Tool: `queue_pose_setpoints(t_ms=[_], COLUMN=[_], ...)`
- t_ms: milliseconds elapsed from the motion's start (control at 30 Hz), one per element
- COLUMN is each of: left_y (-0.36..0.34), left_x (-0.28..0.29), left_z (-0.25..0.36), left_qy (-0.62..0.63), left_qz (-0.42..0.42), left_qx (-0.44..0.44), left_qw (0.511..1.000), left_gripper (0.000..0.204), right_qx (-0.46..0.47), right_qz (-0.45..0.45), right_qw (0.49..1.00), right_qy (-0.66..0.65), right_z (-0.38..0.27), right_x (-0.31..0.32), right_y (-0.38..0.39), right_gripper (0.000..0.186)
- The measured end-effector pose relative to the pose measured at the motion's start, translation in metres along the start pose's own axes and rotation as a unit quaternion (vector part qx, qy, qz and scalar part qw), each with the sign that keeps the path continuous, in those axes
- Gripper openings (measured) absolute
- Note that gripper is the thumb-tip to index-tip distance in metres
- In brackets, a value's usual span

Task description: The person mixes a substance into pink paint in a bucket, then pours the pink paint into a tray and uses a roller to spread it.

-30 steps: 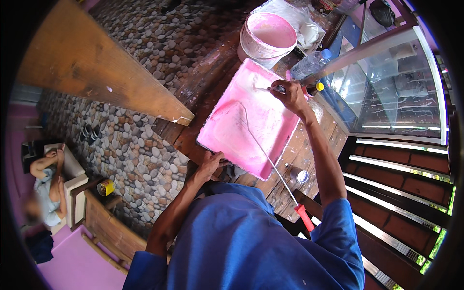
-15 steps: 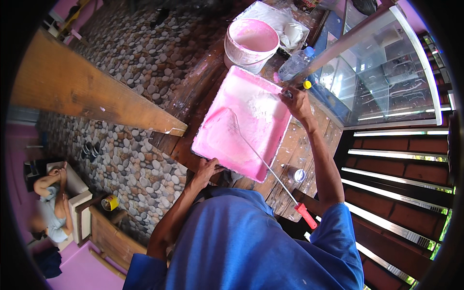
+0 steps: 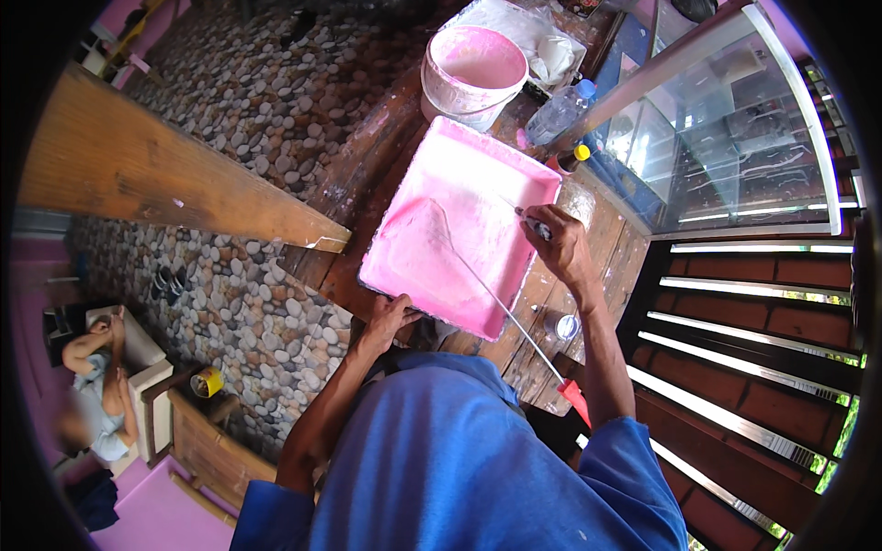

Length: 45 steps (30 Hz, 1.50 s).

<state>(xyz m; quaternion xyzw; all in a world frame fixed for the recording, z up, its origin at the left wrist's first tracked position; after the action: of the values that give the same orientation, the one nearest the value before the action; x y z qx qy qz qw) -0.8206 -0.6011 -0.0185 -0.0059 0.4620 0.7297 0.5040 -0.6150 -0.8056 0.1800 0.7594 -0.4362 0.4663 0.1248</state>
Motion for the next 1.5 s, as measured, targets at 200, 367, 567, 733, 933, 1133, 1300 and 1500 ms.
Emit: queue_pose_setpoints(t_ms=[200, 367, 567, 733, 933, 1133, 1300, 1500], left_y=[-0.004, -0.007, -0.003, -0.006, -0.004, -0.007, -0.002, -0.002], left_x=[0.009, 0.012, 0.008, 0.009, 0.009, 0.013, 0.004, 0.006], left_z=[-0.007, -0.010, -0.005, -0.008, -0.009, -0.012, -0.005, -0.007], left_qy=[0.003, -0.001, 0.006, 0.005, 0.023, 0.016, 0.007, -0.006], left_qz=[0.003, -0.009, -0.004, -0.005, 0.002, -0.008, 0.010, 0.015], left_qx=[0.001, 0.002, -0.013, -0.008, -0.012, -0.016, -0.015, 0.000], left_qw=[1.000, 1.000, 1.000, 1.000, 1.000, 1.000, 1.000, 1.000], left_gripper=[0.015, 0.015, 0.014, 0.012, 0.007, 0.007, 0.008, 0.019], right_qx=[-0.012, 0.023, -0.057, -0.080, -0.076, -0.078, -0.061, -0.054], right_qz=[0.008, 0.000, 0.047, 0.086, 0.135, 0.038, 0.045, 0.034], right_qw=[0.998, 0.995, 0.997, 0.991, 0.987, 0.996, 0.997, 0.998], right_qy=[0.054, 0.102, 0.030, 0.064, 0.032, -0.010, 0.007, 0.010], right_z=[-0.020, -0.012, 0.031, 0.061, 0.067, 0.076, 0.086, 0.088], right_x=[-0.025, -0.053, -0.044, -0.026, -0.009, -0.010, -0.018, -0.026], right_y=[0.049, 0.070, 0.033, 0.008, -0.012, -0.038, -0.046, -0.056], right_gripper=[0.024, 0.034, 0.029, 0.023, 0.019, 0.021, 0.019, 0.019])
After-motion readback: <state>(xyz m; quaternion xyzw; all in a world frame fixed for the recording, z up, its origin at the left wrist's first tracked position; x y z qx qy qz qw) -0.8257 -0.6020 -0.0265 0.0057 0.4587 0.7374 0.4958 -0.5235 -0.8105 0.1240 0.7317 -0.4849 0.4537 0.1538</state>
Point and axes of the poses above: each hand's wrist, its own y-axis away from the middle knuckle, its own x-axis out of the back of the hand, z = x × y, the point moved 6 cm from there along -y, towards the middle knuckle, and after that the axes turned 5 degrees about y, right-handed, at the moved point
